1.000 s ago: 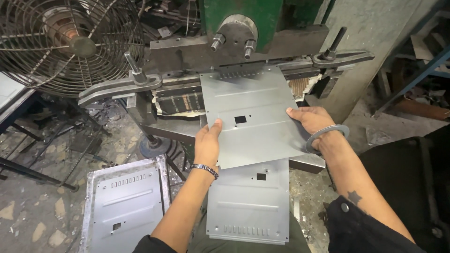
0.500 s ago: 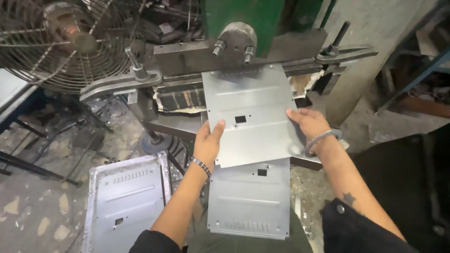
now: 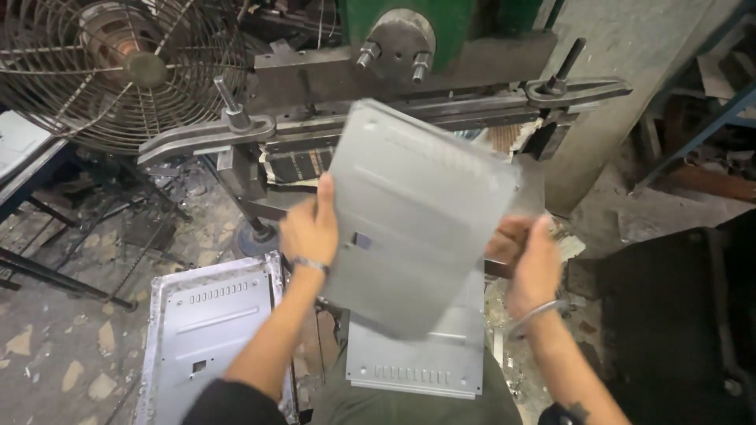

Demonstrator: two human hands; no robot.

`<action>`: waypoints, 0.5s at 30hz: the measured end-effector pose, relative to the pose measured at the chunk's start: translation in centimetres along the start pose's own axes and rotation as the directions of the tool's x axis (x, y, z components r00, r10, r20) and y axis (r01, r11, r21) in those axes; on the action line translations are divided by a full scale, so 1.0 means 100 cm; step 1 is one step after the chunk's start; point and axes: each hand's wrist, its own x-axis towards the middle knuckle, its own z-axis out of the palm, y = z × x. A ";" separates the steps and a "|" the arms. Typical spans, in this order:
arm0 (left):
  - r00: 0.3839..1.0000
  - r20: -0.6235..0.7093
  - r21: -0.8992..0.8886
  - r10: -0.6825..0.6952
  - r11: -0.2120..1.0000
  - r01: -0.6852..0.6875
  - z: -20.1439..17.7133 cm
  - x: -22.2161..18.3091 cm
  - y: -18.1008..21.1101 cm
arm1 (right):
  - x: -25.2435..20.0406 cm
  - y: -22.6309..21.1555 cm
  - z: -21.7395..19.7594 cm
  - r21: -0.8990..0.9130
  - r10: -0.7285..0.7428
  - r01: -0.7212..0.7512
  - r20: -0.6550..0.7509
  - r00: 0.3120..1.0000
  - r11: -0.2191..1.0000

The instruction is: Bending and stacking stamped metal sheets using an industrial press machine.

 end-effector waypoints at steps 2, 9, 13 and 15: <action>0.988 -0.050 0.236 0.143 0.963 -0.127 -0.018 0.009 0.025 | -0.005 -0.040 0.012 -0.032 -0.142 0.139 -0.122 0.982 0.990; 0.450 0.779 0.424 0.436 0.162 -0.891 -0.015 0.005 0.092 | -0.045 -0.079 0.058 -0.529 -0.419 0.769 0.645 0.639 0.358; 0.121 0.903 0.160 0.413 -0.062 -0.985 -0.008 0.000 0.093 | -0.045 -0.038 0.060 -0.542 0.175 0.394 0.725 0.666 0.742; 0.116 0.892 0.134 0.438 -0.011 -0.991 -0.004 -0.001 0.088 | -0.061 -0.043 0.067 -0.497 0.231 0.279 0.738 0.635 0.822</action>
